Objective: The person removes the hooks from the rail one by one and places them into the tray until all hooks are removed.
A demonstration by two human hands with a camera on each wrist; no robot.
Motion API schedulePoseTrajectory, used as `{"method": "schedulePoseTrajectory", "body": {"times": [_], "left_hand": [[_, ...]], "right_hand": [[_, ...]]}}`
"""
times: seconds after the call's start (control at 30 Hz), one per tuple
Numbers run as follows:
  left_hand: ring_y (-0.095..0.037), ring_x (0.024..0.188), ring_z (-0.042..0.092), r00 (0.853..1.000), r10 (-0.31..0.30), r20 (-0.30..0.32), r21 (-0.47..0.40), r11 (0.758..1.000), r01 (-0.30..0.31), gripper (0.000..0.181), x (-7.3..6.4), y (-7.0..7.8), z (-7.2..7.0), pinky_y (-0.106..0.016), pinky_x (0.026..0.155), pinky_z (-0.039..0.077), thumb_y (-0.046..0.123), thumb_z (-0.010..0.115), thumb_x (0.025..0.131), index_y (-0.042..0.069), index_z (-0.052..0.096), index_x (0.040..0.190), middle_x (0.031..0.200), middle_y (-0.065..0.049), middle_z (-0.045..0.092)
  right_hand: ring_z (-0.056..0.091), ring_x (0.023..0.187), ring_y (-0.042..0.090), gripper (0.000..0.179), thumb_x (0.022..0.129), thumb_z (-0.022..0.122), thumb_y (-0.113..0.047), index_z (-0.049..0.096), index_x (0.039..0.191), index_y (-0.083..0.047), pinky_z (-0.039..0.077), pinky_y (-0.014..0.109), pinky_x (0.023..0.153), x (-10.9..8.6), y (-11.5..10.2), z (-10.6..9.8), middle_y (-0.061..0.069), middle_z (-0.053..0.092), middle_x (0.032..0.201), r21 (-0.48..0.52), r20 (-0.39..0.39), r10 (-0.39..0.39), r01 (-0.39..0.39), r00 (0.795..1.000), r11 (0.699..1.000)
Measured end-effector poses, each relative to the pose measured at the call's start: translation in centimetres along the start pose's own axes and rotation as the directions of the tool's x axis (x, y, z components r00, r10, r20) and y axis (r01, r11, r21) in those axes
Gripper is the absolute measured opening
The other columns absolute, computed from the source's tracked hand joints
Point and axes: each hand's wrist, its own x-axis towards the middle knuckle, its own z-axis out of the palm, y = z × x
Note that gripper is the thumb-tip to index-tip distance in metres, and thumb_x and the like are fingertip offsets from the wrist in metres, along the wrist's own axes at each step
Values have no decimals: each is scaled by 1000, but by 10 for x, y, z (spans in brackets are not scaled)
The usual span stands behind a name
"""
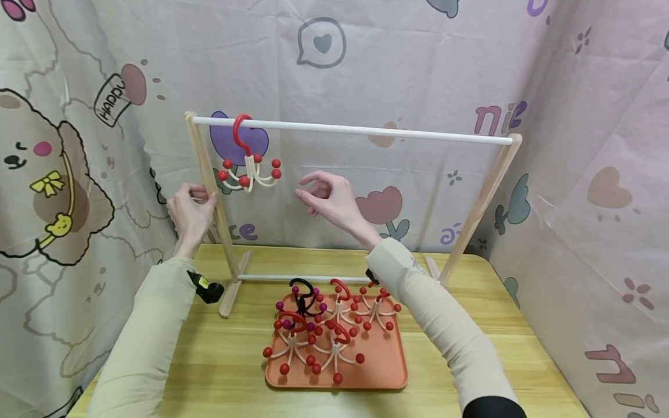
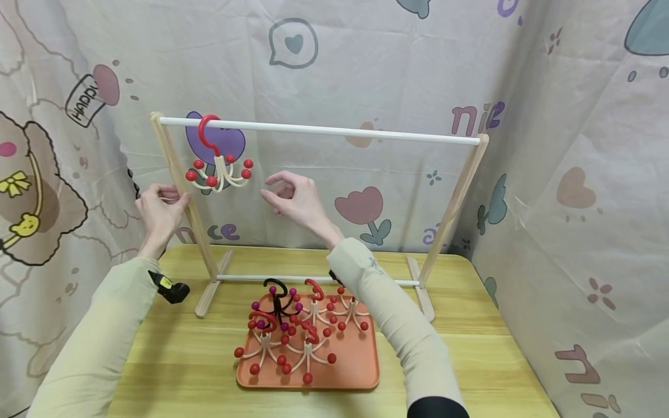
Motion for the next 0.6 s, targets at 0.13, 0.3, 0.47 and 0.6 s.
{"method": "schedulePoseTrajectory", "body": {"times": [0.13,0.3,0.47,0.6], "left_hand": [[23,60,39,1000,-5,2,3,1000,5,28,0,-1,-1,-41,100,46,13,72,89,-5,67,110,103,-24,75],[24,59,38,1000,-4,3,15,1000,4,28,0,-1,-1,-41,98,47,14,72,89,-4,67,111,103,-24,75],[24,59,38,1000,1,6,13,1000,-1,28,1,0,-1,-41,99,46,14,72,89,-5,67,110,103,-24,75],[23,59,39,1000,2,8,15,1000,-2,28,1,0,-1,-38,96,46,14,72,89,-5,67,110,103,-24,75]], "right_hand": [[64,55,13,22,92,72,-12,69,111,-2,60,40,61,13,-4,10,19,70,72,25,-22,14,-14,1000,1000],[62,53,9,25,91,73,-11,68,114,-1,59,37,59,30,-11,23,15,71,72,70,-46,24,-20,999,997],[62,53,10,27,91,73,-10,68,115,0,58,35,59,46,-18,36,19,73,79,115,-56,29,-23,998,993],[62,53,13,27,92,72,-11,67,117,-1,59,42,62,57,-23,45,22,72,81,144,-70,46,-36,996,989]]}}
